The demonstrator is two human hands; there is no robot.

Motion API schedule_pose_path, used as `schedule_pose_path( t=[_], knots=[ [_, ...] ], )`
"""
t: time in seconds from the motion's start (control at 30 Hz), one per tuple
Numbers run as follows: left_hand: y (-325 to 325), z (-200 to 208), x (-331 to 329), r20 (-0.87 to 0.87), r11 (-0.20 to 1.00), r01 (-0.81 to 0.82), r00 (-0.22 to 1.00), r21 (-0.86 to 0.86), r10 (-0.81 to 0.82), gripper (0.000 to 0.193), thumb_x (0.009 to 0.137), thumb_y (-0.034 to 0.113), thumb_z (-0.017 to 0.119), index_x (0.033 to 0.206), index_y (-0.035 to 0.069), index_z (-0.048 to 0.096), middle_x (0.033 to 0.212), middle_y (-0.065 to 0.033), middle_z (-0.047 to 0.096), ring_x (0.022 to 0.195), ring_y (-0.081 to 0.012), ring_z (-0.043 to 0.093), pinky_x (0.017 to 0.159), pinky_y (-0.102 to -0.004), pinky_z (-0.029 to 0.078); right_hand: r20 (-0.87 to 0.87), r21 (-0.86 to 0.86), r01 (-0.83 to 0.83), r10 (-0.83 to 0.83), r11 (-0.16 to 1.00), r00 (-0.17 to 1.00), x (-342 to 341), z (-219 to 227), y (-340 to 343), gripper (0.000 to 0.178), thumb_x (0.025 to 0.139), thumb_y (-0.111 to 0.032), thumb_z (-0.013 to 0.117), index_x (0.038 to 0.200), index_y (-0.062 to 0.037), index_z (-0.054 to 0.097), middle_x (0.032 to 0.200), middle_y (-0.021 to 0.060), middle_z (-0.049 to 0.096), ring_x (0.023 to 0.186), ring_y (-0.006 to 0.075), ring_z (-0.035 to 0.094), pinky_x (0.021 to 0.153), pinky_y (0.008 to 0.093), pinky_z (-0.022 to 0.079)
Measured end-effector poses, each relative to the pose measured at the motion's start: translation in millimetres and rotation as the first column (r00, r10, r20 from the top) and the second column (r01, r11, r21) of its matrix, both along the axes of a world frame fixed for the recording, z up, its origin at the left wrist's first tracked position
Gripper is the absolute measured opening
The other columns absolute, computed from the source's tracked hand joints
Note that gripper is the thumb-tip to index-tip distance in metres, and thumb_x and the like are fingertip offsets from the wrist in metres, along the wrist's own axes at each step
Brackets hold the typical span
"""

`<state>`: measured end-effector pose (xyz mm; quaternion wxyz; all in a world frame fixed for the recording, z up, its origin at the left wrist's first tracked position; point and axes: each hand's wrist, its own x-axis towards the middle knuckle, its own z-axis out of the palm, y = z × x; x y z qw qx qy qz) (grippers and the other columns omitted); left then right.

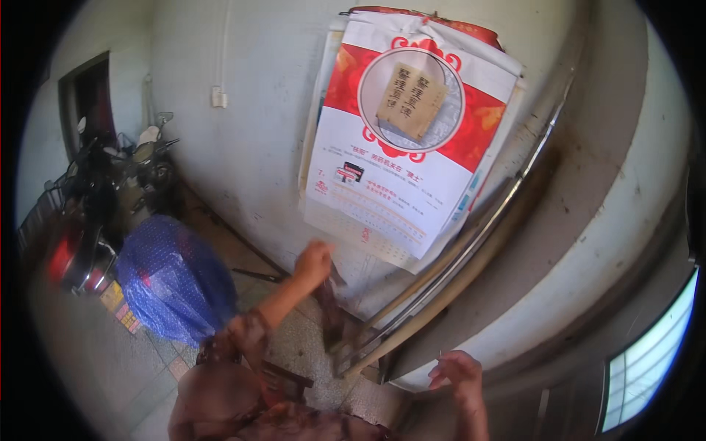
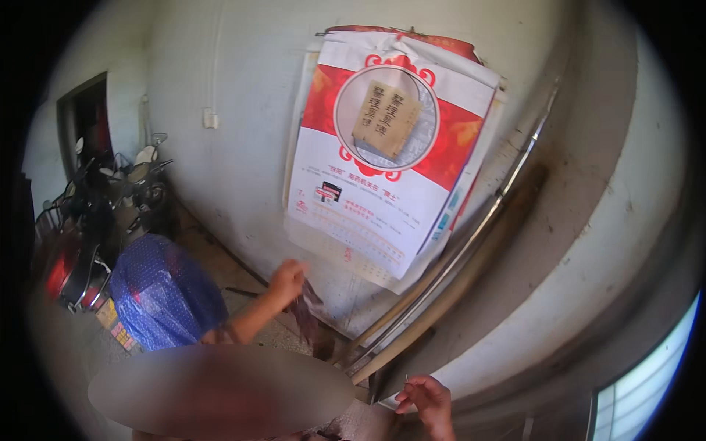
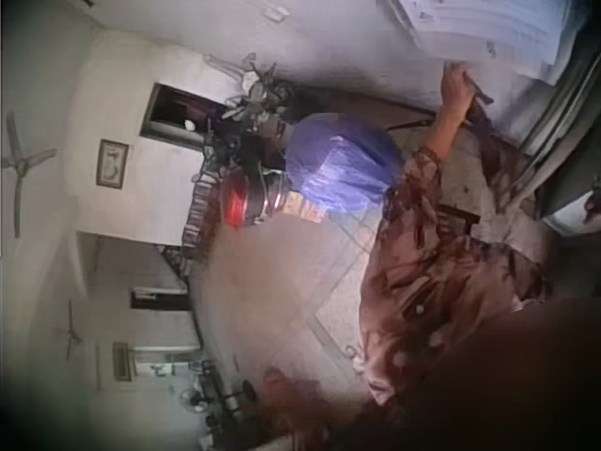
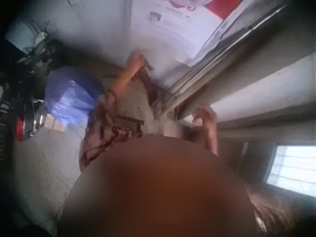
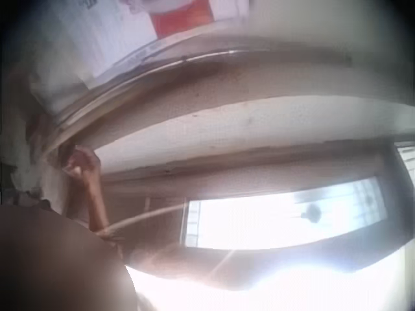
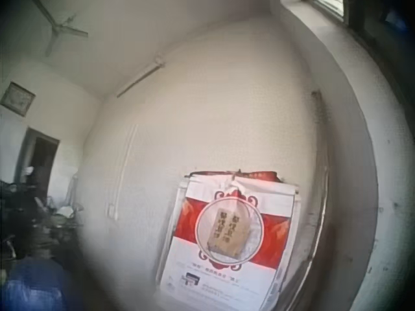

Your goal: The recorder is repairing a traditional woven hat using string and scissors.

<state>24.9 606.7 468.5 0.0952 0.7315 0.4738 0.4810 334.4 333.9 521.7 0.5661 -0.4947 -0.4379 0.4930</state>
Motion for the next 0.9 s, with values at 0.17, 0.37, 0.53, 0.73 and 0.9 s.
schedule_pose_path(
  t=[0.17,0.37,0.53,0.73,0.9],
  knots=[
    [111.2,49.7,-53.4,0.044,0.942,-0.336,0.941,0.011,0.335,0.029,0.079,0.005,0.05,0.106,0.007,0.062,0.095,-0.02,0.054,0.091,-0.037,0.057,0.079,-0.0418,0.047,0.049,0.076,-0.29,0.287,0.954,0.957,20.1,15.8,63.1,0.017,0.085,0.004,0.052,0.1,0.0011,0.057,0.073,0.017,0.063,0.059,0.0257,0.063,0.052,0.0331,0.054],
    [167.4,118.1,-49.7,-0.049,0.854,-0.512,0.859,-0.089,0.51,0.043,0.079,0.012,0.048,0.122,0.011,0.051,0.11,-0.0227,0.047,0.096,-0.0411,0.056,0.085,-0.0456,0.046,0.146,-0.01,-0.398,0.395,0.917,0.907,27.6,42.8,116.8,0.013,0.088,0.001,0.053,0.1,0.0014,0.057,0.076,0.0137,0.064,0.059,0.0203,0.063,0.054,0.0289,0.051],
    [198.6,149.2,-35.8,-0.001,0.844,-0.517,0.853,-0.146,0.522,0.049,0.078,0.011,0.048,0.127,0.01,0.049,0.11,-0.026,0.048,0.098,-0.0428,0.054,0.087,-0.0467,0.045,0.12,0.02,-0.511,0.506,0.859,0.854,19.1,47.8,154.4,0.014,0.089,0.001,0.052,0.103,0.0001,0.056,0.079,0.0121,0.065,0.061,0.0184,0.063,0.057,0.0272,0.051],
    [235.2,139.3,-51.1,-0.019,0.851,-0.496,0.866,-0.174,0.5,0.041,0.078,0.01,0.047,0.119,0.01,0.054,0.113,-0.0223,0.047,0.1,-0.0404,0.055,0.089,-0.0431,0.044,0.206,-0.002,-0.552,0.54,0.834,0.816,1.5,67.8,191.4,0.014,0.09,0.001,0.052,0.103,0.0,0.057,0.079,0.0108,0.064,0.061,0.0165,0.063,0.058,0.0267,0.051],
    [231.6,121.5,-57.2,0.145,0.918,-0.382,0.919,0.105,0.366,0.034,0.079,0.014,0.055,0.112,0.009,0.058,0.106,-0.0195,0.054,0.093,-0.0353,0.059,0.083,-0.0407,0.046,0.339,0.059,-0.578,0.528,0.814,0.778,-24.3,75.4,236.3,0.018,0.088,0.005,0.049,0.103,0.001,0.057,0.078,0.0089,0.063,0.062,0.0143,0.062,0.057,0.0244,0.05]
  ],
)
